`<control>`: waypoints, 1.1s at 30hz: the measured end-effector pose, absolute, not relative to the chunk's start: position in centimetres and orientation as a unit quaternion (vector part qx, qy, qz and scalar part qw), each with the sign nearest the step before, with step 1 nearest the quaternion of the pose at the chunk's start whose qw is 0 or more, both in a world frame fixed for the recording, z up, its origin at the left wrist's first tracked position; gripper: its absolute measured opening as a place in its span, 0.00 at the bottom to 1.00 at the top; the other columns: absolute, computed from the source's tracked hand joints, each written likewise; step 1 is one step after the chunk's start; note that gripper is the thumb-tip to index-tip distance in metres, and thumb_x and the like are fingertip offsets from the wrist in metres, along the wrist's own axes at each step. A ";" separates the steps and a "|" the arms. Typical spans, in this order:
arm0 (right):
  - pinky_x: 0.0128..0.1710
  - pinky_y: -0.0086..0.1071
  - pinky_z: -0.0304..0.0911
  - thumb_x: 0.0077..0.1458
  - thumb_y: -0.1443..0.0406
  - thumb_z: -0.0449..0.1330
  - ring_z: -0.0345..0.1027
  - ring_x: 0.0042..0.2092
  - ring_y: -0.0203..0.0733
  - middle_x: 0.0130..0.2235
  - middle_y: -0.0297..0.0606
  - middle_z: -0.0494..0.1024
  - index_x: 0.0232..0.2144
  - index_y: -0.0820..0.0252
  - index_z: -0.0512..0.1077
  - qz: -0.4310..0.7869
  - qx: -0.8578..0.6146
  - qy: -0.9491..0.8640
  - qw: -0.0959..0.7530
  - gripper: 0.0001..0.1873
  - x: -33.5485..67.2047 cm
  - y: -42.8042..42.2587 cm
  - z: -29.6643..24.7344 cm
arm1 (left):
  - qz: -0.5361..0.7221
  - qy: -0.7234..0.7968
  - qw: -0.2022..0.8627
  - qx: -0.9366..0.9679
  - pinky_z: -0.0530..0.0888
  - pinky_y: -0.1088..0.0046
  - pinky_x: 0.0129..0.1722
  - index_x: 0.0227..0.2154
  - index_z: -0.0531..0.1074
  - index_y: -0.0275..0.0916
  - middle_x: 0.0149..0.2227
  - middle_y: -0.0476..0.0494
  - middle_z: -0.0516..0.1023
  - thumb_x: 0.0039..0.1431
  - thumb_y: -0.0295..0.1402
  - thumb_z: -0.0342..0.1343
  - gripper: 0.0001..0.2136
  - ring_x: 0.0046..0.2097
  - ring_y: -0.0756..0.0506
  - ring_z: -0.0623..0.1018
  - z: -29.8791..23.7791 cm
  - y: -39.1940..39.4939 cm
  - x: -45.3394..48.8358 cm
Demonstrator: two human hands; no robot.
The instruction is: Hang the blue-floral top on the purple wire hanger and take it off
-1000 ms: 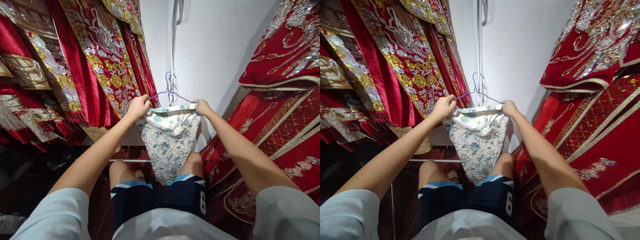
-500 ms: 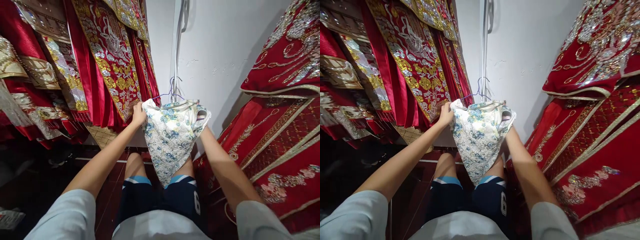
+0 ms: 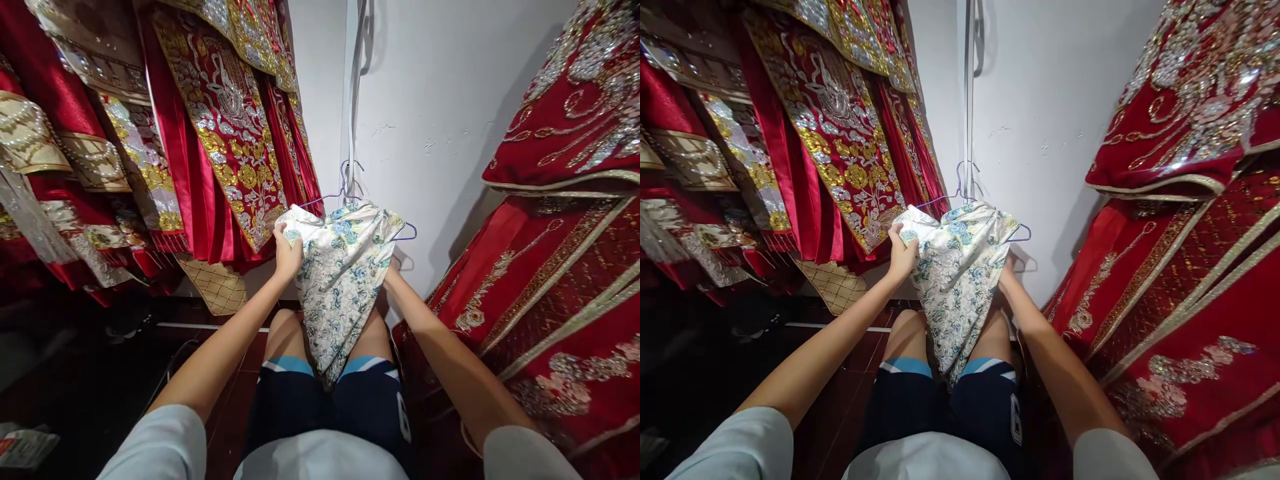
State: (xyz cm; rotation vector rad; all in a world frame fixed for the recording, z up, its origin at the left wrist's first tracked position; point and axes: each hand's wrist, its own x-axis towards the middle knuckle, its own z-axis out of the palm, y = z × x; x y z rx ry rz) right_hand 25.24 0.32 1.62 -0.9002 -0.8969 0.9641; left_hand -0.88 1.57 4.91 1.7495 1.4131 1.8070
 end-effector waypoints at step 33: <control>0.20 0.30 0.64 0.48 0.46 0.66 0.59 0.22 0.34 0.21 0.29 0.66 0.23 0.58 0.71 0.181 -0.431 -0.526 0.711 0.22 33.8 1.6 8.4 | 0.364 0.565 -0.080 0.736 0.63 0.69 0.34 0.34 0.71 0.41 0.33 0.40 0.79 0.71 0.39 0.43 0.14 0.36 0.40 0.76 14.9 2.7 0.6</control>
